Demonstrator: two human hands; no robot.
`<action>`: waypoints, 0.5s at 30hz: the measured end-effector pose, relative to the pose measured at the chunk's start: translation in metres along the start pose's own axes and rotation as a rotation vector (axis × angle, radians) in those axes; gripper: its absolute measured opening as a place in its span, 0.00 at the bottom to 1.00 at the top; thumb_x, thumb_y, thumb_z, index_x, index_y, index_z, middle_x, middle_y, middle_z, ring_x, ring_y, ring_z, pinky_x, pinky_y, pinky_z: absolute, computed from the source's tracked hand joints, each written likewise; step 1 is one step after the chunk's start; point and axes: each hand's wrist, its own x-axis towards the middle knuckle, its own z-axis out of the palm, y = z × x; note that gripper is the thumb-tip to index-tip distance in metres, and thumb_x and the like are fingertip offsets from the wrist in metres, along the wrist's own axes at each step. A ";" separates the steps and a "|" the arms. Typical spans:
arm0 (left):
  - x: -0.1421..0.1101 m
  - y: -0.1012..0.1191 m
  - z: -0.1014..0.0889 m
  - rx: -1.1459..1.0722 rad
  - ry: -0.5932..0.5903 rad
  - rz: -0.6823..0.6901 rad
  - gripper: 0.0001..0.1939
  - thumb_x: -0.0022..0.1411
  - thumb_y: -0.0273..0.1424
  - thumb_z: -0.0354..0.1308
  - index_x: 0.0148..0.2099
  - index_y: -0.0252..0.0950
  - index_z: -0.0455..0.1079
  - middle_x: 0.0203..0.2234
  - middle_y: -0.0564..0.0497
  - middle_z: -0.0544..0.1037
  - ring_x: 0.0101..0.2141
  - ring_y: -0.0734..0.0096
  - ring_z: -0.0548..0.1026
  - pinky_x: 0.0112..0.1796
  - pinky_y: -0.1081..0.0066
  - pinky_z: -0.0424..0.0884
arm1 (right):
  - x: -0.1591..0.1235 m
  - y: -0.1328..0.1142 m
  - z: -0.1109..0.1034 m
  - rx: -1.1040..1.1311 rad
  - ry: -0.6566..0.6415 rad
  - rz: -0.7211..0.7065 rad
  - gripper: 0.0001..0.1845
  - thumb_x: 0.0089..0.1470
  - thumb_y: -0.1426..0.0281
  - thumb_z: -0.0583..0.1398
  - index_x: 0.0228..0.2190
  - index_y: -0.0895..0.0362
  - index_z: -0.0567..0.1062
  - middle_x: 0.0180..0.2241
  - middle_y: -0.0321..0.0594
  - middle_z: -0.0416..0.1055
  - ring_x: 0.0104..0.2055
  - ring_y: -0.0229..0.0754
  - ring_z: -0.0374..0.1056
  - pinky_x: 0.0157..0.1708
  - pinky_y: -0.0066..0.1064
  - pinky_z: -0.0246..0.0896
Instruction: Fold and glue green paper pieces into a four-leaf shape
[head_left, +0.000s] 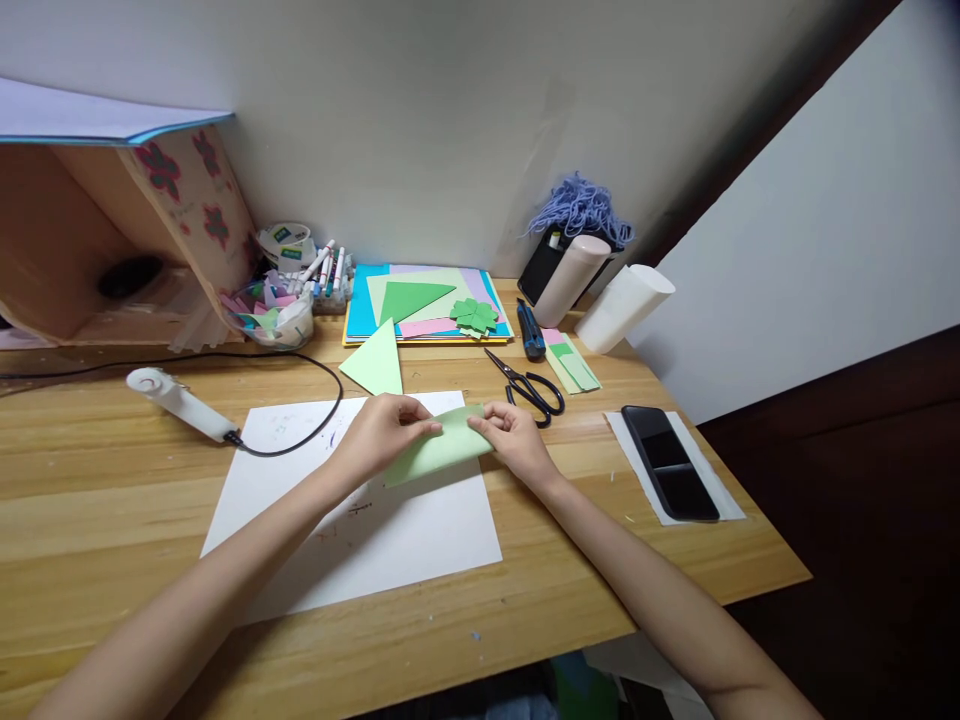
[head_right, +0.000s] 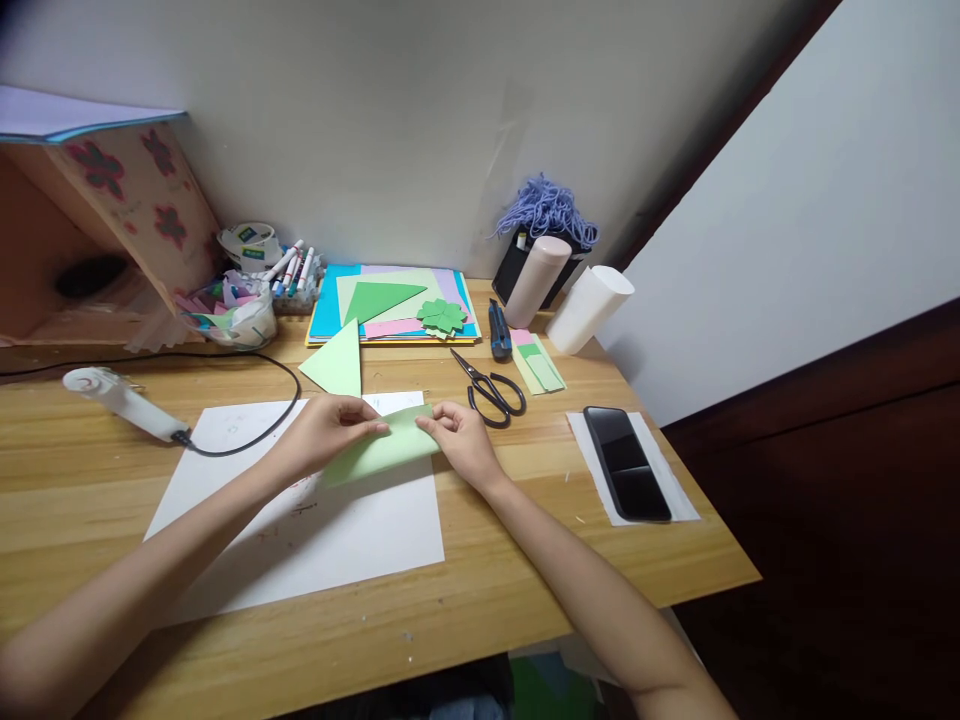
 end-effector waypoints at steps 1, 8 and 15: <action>0.000 0.001 0.001 0.005 0.010 -0.008 0.12 0.48 0.40 0.58 0.26 0.36 0.74 0.23 0.50 0.78 0.26 0.67 0.72 0.26 0.73 0.62 | 0.000 -0.001 0.000 0.001 0.003 0.002 0.16 0.45 0.59 0.61 0.21 0.56 0.62 0.15 0.28 0.54 0.17 0.30 0.47 0.19 0.25 0.40; -0.001 0.003 0.001 0.036 0.014 -0.041 0.12 0.49 0.39 0.56 0.28 0.36 0.75 0.23 0.51 0.78 0.26 0.69 0.72 0.26 0.73 0.61 | 0.000 -0.003 0.000 0.016 0.004 0.032 0.19 0.44 0.57 0.61 0.20 0.57 0.61 0.14 0.26 0.51 0.16 0.29 0.45 0.19 0.24 0.39; 0.000 0.003 0.002 0.047 0.009 -0.056 0.13 0.50 0.40 0.56 0.28 0.37 0.75 0.24 0.51 0.78 0.26 0.69 0.72 0.27 0.73 0.62 | 0.000 -0.004 0.001 0.036 -0.005 0.037 0.19 0.44 0.57 0.61 0.20 0.57 0.61 0.14 0.26 0.50 0.17 0.29 0.44 0.18 0.24 0.38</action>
